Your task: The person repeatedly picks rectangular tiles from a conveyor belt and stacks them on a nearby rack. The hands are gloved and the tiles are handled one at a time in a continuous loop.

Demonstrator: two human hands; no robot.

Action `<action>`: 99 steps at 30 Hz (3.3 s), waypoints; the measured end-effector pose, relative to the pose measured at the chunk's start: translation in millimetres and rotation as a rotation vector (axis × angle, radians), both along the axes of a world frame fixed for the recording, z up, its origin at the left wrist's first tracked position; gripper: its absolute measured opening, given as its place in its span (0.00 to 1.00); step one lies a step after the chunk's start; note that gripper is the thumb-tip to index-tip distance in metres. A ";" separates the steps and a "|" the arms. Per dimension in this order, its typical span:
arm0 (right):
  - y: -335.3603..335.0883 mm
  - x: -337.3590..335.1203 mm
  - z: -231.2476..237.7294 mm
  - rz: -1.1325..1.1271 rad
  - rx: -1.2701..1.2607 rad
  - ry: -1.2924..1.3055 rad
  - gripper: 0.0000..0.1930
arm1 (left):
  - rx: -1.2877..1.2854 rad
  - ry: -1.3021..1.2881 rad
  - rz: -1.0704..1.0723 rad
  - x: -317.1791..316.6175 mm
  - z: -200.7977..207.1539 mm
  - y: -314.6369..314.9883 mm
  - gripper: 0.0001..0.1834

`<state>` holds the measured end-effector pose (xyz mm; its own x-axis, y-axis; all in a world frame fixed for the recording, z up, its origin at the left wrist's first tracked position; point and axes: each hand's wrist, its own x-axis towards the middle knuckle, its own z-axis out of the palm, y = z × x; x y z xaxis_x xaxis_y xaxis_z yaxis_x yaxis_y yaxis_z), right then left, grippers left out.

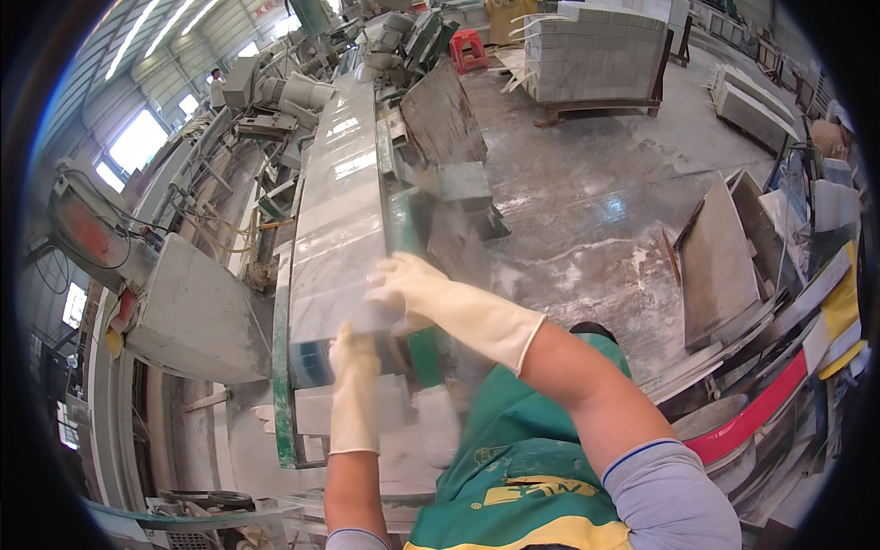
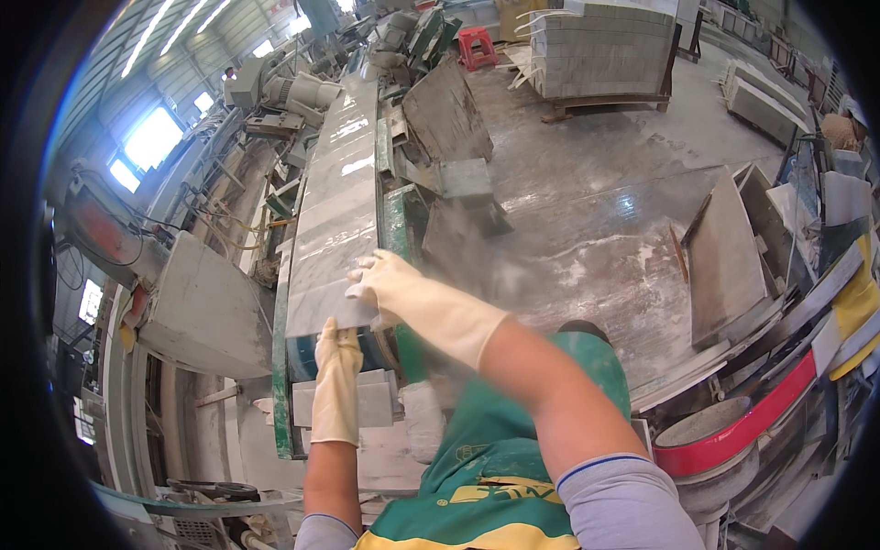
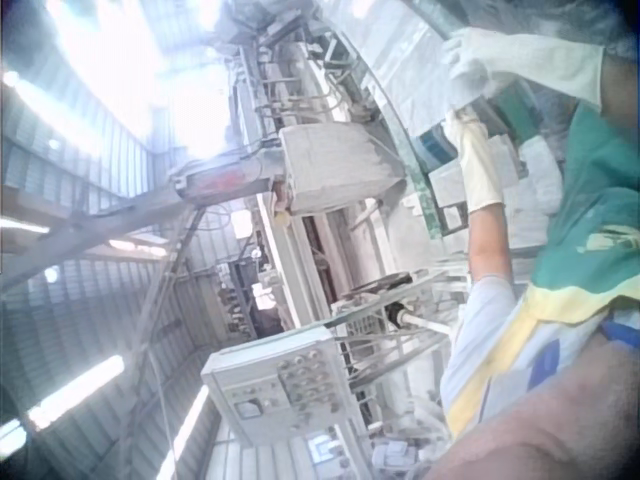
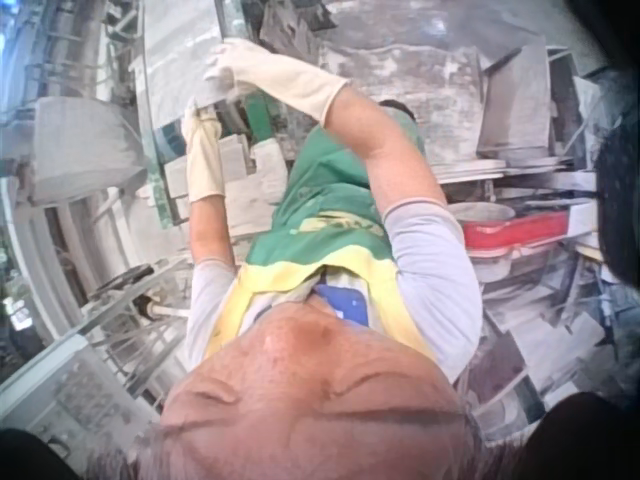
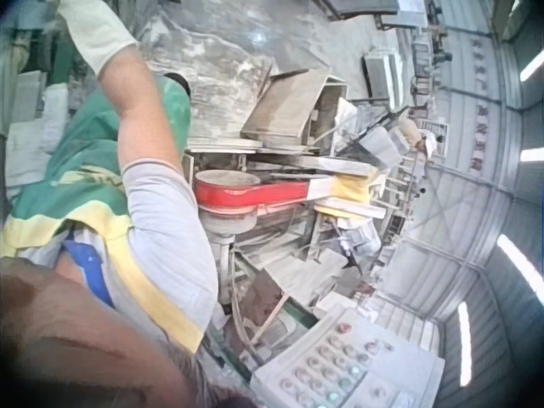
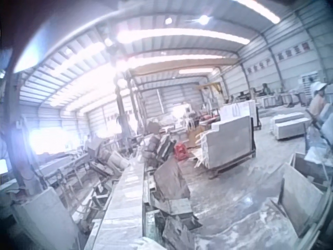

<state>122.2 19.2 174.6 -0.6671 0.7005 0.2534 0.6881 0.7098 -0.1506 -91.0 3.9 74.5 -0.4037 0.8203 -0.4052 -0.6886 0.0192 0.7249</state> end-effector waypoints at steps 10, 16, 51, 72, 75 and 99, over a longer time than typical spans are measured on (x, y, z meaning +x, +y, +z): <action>-51.7 241.9 -52.4 -0.559 -0.170 0.166 0.31 | -0.239 0.065 0.197 -87.8 -91.5 24.4 0.18; -157.4 369.5 -70.1 -1.122 -0.259 0.527 0.32 | -0.151 0.055 0.188 -63.3 -92.7 29.2 0.23; -497.3 561.8 -153.3 -1.965 0.324 -0.344 0.28 | 0.179 1.158 -0.353 1.2 -18.9 -41.4 0.24; -579.1 600.6 -143.4 -2.289 0.151 -0.192 0.29 | 0.346 2.020 -0.682 103.5 -49.7 1.3 0.30; -569.9 593.2 -140.6 -2.309 0.166 -0.248 0.30 | 0.308 2.017 -0.697 104.9 -46.4 -0.2 0.30; -586.1 593.3 -170.4 -2.245 0.096 -0.313 0.35 | 0.269 2.013 -0.683 108.4 -44.0 -3.6 0.31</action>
